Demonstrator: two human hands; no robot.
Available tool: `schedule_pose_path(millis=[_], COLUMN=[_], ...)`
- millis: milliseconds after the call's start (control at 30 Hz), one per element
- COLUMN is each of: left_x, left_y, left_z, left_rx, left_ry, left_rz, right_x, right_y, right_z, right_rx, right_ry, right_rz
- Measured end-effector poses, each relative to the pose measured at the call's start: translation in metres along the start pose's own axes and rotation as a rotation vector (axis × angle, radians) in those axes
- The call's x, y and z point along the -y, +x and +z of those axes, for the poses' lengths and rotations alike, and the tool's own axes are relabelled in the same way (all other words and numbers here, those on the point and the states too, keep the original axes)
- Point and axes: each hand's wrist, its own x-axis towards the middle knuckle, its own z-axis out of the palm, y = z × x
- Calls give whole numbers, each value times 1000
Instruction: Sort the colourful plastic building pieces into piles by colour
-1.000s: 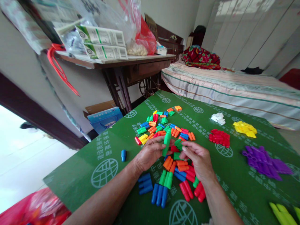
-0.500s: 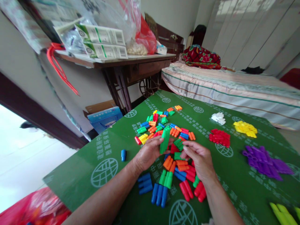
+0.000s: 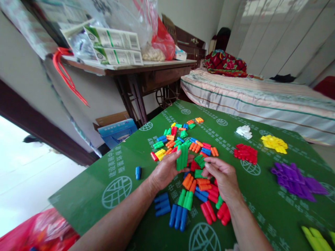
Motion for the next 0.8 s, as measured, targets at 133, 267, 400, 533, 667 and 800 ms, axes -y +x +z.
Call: schedule_pose_path(millis=[133,267,400,533,667,800], left_x=[-1,0,0,0,0,1], left_y=[0,1,2,3,3,3], left_z=[0,-1,-3,-3,-4,-5], left_rx=[-14,-20,-21,-5,-10,14], left_ry=[2,11,17,7,19,13], left_rz=[-13,-25,-37,-45,-55,-57], right_x=[-1,-3,-3,-2,-1,-1], right_y=[0,1,1,0,0,1], right_z=[0,-1,-2,-2,-2,-2], right_rx=[6,3,3,1,1,0], right_ry=[2,-2,-9,-14,-13,-30], right_rz=[0,-5,-5,5,5,-4])
